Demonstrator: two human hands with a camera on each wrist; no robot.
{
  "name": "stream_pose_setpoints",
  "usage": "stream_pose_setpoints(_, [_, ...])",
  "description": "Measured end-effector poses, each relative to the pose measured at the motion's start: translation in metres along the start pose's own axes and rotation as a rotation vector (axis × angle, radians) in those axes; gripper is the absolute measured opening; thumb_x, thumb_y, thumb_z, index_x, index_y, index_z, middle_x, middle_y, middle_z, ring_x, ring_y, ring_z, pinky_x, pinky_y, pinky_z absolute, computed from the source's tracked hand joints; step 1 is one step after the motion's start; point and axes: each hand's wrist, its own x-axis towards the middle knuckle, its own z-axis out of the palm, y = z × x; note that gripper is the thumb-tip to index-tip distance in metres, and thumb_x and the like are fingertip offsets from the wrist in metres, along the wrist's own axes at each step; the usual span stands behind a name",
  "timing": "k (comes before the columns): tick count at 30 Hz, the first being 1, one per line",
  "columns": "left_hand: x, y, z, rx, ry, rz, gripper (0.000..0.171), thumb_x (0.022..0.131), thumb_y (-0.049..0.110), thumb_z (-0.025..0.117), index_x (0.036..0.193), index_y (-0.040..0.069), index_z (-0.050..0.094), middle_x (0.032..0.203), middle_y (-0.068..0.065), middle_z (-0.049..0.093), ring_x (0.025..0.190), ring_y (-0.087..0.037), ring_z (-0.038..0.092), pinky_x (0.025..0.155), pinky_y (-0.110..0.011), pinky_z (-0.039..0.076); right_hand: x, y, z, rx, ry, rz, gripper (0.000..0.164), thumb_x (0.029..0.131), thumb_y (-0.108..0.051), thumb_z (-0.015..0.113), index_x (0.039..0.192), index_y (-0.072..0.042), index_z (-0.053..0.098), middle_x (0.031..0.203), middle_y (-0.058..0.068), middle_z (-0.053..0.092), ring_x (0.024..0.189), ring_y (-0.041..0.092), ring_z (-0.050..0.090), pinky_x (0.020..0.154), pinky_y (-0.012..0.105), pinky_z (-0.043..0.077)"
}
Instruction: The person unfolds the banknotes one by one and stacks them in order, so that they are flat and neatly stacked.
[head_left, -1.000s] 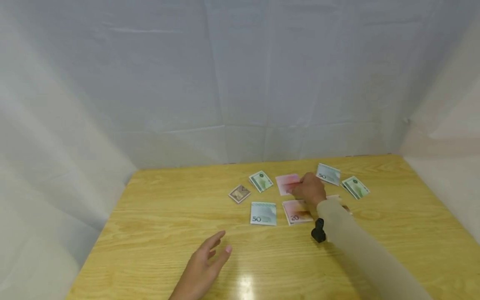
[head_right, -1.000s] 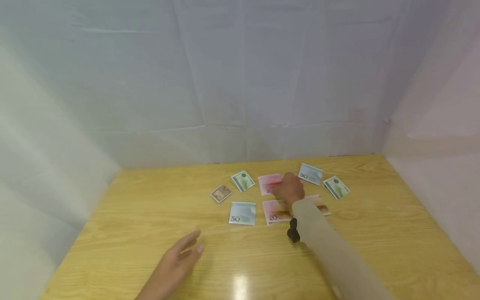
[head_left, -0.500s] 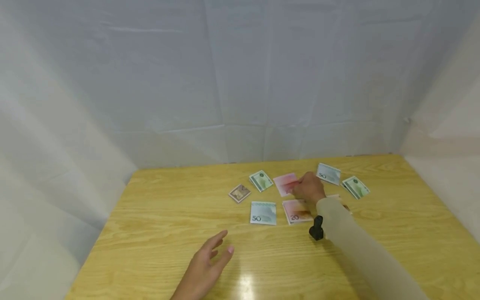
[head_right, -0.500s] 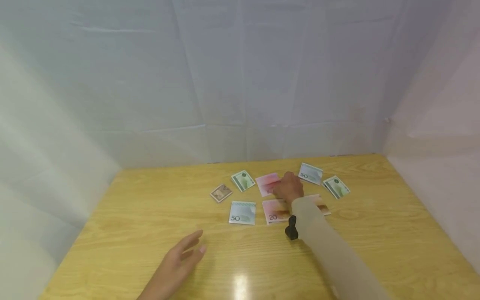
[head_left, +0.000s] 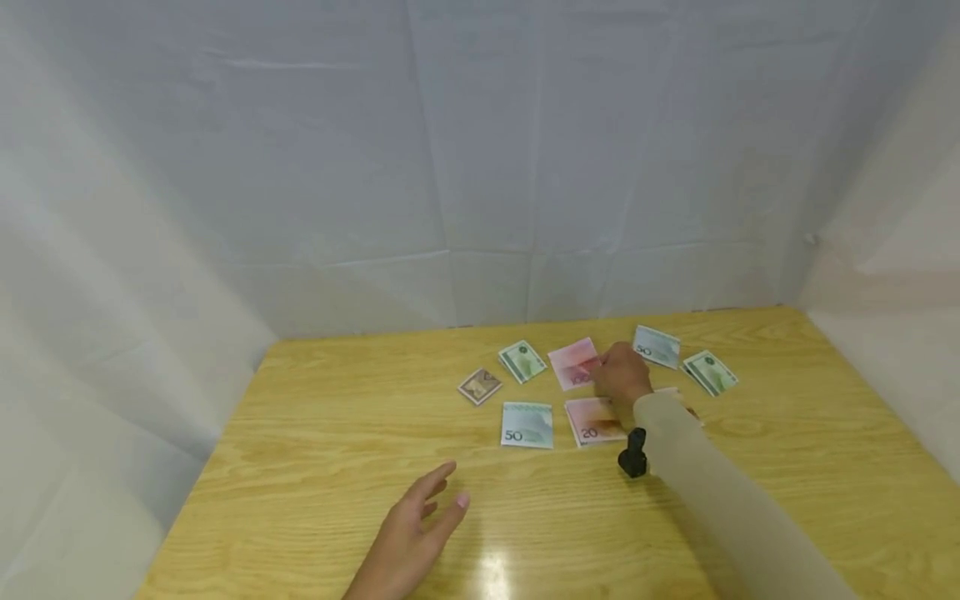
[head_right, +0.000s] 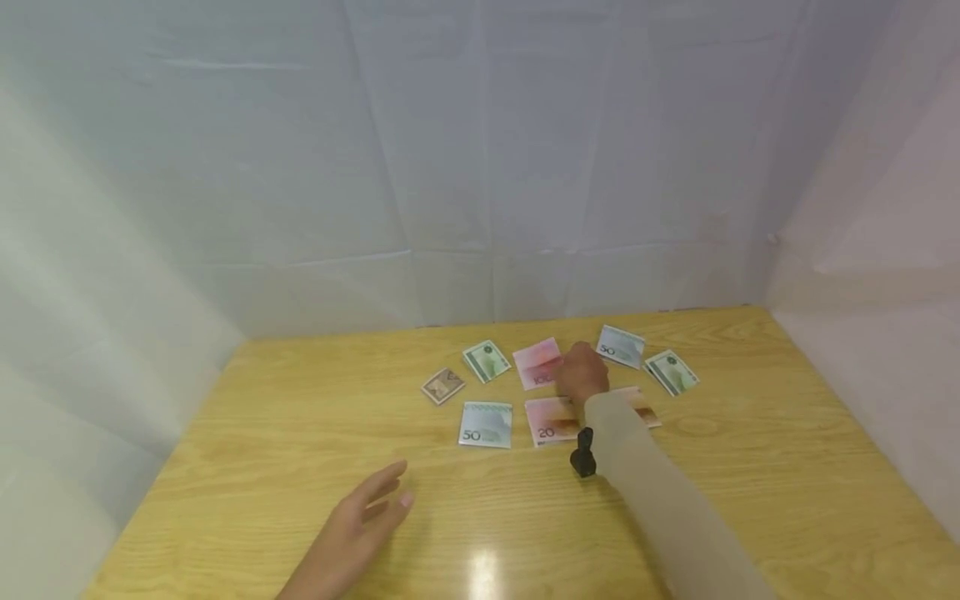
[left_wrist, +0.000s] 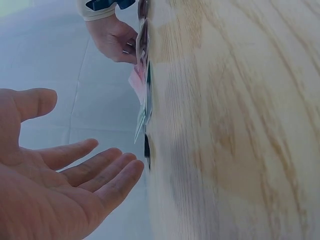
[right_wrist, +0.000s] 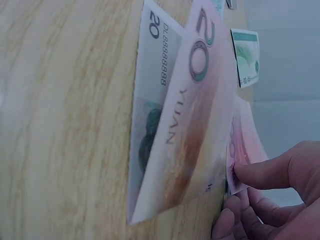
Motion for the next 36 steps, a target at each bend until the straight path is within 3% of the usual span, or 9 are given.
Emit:
stream_pose_setpoints(6, [0.003,0.002,0.0,0.006,-0.012,0.017,0.068,0.101,0.053,0.056,0.152,0.011,0.043,0.154,-0.024,0.041,0.132,-0.056,0.044,0.097,-0.067,0.051,0.0,0.004,-0.009,0.081,0.002,-0.058,0.021,0.091,-0.001,0.051,0.075,0.002,0.064,0.07,0.007,0.056,0.064,0.021,0.049,0.05,0.027,0.038])
stream_pose_setpoints(8, [0.004,0.002,0.0,0.004,-0.016,0.025,0.068,0.101,0.053,0.056,0.152,0.01,0.042,0.154,-0.024,0.04,0.132,-0.056,0.043,0.098,-0.067,0.05,-0.002,0.003,-0.013,0.129,0.007,-0.065,0.019,0.09,-0.001,0.051,0.08,0.005,0.065,0.078,0.01,0.058,0.069,0.022,0.05,0.052,0.027,0.04])
stream_pose_setpoints(13, [0.005,0.002,0.002,-0.001,-0.018,0.036,0.068,0.101,0.052,0.056,0.152,0.01,0.042,0.154,-0.023,0.041,0.133,-0.054,0.043,0.099,-0.066,0.049,-0.009,-0.001,-0.025,0.245,-0.006,-0.067,0.024,0.092,-0.001,0.054,0.109,0.013,0.066,0.109,0.025,0.066,0.086,0.026,0.065,0.068,0.03,0.059])
stream_pose_setpoints(18, [0.007,0.003,0.003,-0.014,-0.027,0.052,0.068,0.101,0.05,0.057,0.152,0.008,0.041,0.154,-0.024,0.041,0.136,-0.051,0.042,0.103,-0.066,0.047,-0.019,-0.003,-0.036,0.282,-0.031,-0.101,0.027,0.092,-0.001,0.055,0.115,0.013,0.063,0.108,0.024,0.066,0.085,0.025,0.069,0.078,0.036,0.062])
stream_pose_setpoints(23, [0.009,0.004,0.006,-0.039,-0.044,0.095,0.067,0.102,0.046,0.057,0.152,0.004,0.04,0.153,-0.024,0.042,0.138,-0.047,0.041,0.108,-0.064,0.043,-0.038,-0.005,-0.042,0.345,-0.088,-0.107,0.025,0.095,-0.001,0.056,0.116,0.012,0.06,0.106,0.02,0.064,0.085,0.022,0.067,0.084,0.042,0.062])
stream_pose_setpoints(36, [0.013,0.001,0.015,-0.176,-0.072,0.185,0.061,0.103,0.03,0.06,0.149,-0.005,0.04,0.143,-0.025,0.052,0.13,-0.041,0.052,0.11,-0.052,0.046,-0.097,0.0,-0.027,0.435,-0.195,-0.079,0.021,0.093,0.0,0.064,0.112,0.009,0.061,0.1,0.017,0.06,0.079,0.023,0.066,0.076,0.037,0.064])
